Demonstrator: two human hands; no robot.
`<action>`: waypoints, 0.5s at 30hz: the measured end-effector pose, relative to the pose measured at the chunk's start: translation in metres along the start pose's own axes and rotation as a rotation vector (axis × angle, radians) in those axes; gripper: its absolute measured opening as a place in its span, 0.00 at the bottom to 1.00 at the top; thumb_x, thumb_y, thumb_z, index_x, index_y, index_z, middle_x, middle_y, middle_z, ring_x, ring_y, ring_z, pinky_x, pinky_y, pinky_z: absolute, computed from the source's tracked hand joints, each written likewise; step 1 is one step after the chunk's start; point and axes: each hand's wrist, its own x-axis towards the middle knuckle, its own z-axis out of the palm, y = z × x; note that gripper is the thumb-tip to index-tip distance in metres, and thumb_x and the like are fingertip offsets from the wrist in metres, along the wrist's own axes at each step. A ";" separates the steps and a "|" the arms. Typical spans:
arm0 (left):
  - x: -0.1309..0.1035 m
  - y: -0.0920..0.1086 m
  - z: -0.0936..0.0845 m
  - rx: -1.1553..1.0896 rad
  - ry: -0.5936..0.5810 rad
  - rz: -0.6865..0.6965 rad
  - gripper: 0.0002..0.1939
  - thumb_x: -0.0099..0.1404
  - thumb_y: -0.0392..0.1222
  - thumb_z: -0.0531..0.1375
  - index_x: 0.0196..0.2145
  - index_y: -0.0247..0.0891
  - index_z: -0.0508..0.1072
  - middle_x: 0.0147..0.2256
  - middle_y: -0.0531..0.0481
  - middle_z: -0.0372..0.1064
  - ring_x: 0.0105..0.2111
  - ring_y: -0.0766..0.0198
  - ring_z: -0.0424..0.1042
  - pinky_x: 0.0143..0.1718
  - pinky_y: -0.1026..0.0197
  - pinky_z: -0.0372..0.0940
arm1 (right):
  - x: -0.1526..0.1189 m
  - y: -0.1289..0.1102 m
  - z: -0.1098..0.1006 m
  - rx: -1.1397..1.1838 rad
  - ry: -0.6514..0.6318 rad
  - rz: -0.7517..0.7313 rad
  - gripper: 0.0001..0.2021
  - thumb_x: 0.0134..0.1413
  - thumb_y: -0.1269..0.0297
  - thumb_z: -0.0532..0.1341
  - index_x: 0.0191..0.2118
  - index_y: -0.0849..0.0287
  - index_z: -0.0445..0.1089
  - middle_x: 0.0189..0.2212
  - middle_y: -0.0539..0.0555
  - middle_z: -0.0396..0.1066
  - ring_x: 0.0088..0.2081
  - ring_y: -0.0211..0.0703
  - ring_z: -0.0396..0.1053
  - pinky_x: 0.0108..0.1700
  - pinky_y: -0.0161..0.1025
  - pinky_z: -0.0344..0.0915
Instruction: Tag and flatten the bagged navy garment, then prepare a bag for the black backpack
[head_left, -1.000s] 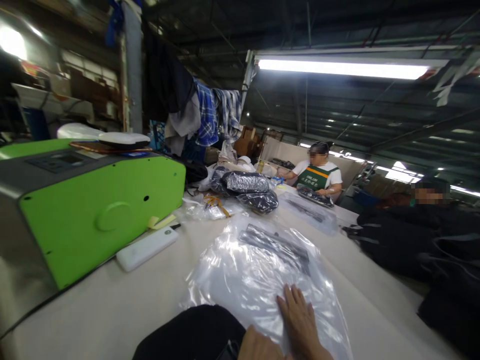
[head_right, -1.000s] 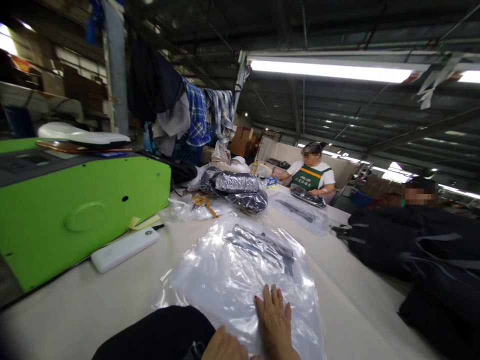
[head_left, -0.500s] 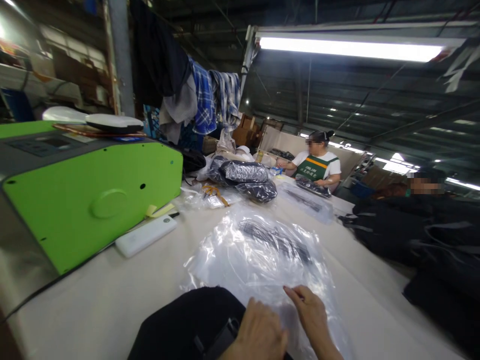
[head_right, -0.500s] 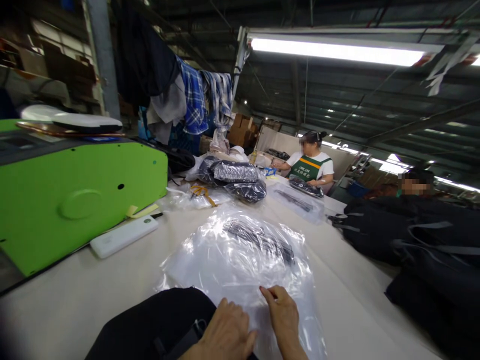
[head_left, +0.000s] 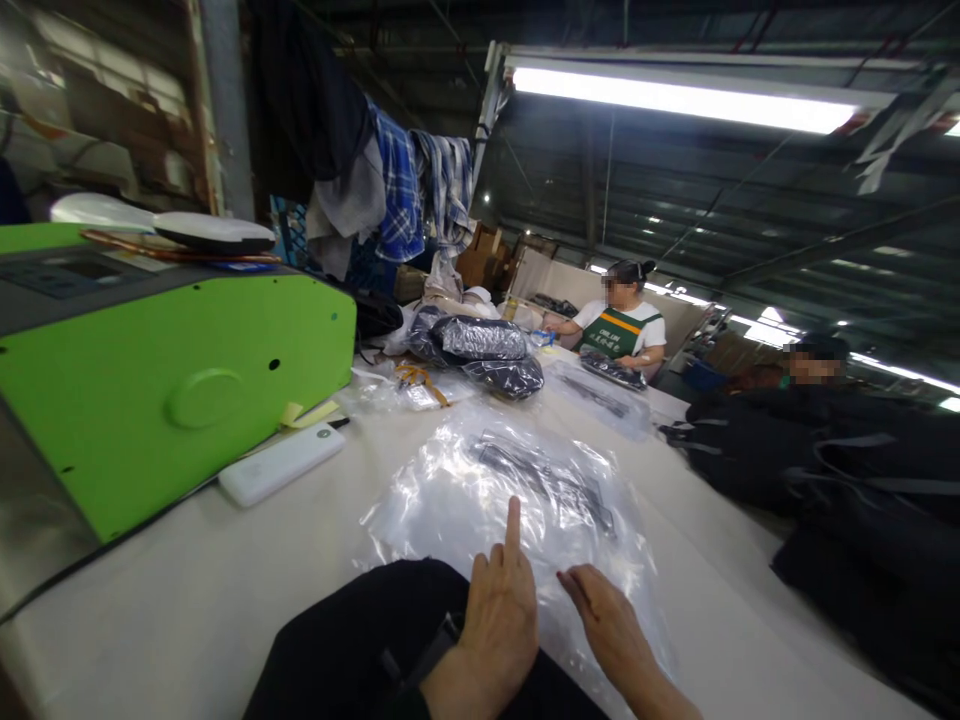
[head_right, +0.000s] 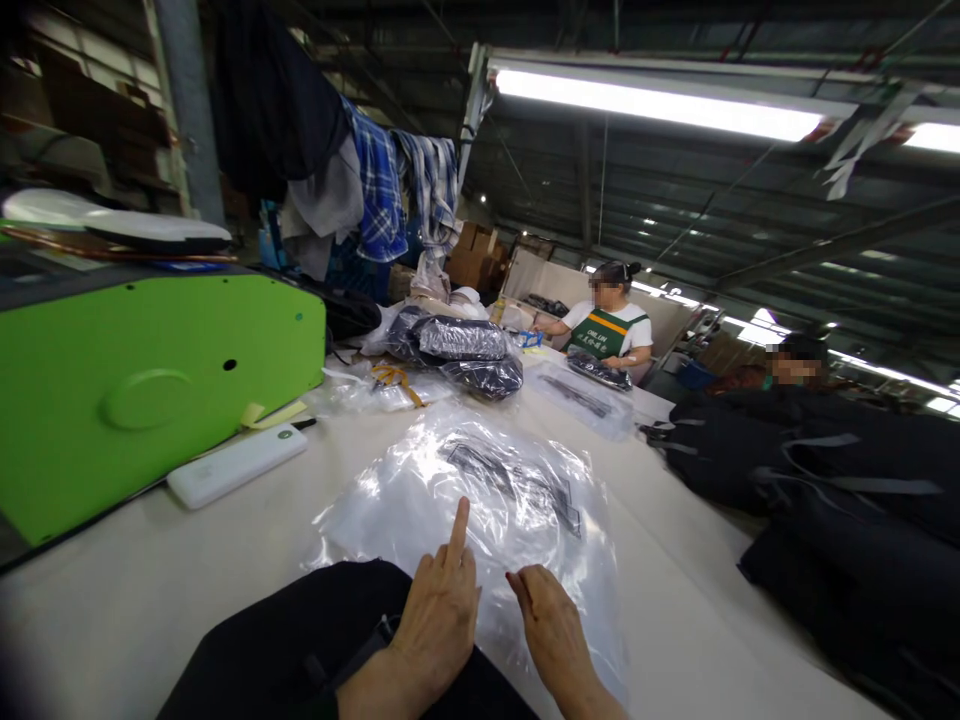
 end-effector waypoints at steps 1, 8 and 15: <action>0.001 -0.001 0.000 -0.012 -0.020 0.015 0.20 0.60 0.25 0.45 0.46 0.26 0.69 0.63 0.30 0.44 0.44 0.49 0.67 0.44 0.47 0.62 | -0.002 0.000 -0.002 0.000 -0.022 -0.001 0.29 0.60 0.40 0.38 0.23 0.54 0.62 0.23 0.51 0.67 0.27 0.43 0.68 0.31 0.39 0.62; 0.000 -0.002 -0.002 -0.069 -0.051 -0.016 0.16 0.61 0.26 0.47 0.42 0.27 0.71 0.44 0.34 0.66 0.47 0.47 0.63 0.49 0.48 0.57 | -0.019 -0.011 -0.008 -0.077 -0.088 0.029 0.15 0.52 0.51 0.57 0.38 0.57 0.68 0.34 0.56 0.73 0.36 0.50 0.71 0.39 0.44 0.64; -0.003 -0.003 -0.006 -0.114 0.000 -0.014 0.15 0.60 0.28 0.48 0.40 0.27 0.72 0.42 0.34 0.66 0.45 0.46 0.64 0.47 0.46 0.57 | -0.021 -0.012 -0.013 -0.102 -0.083 0.123 0.13 0.55 0.57 0.51 0.26 0.55 0.67 0.29 0.55 0.73 0.33 0.48 0.70 0.37 0.42 0.62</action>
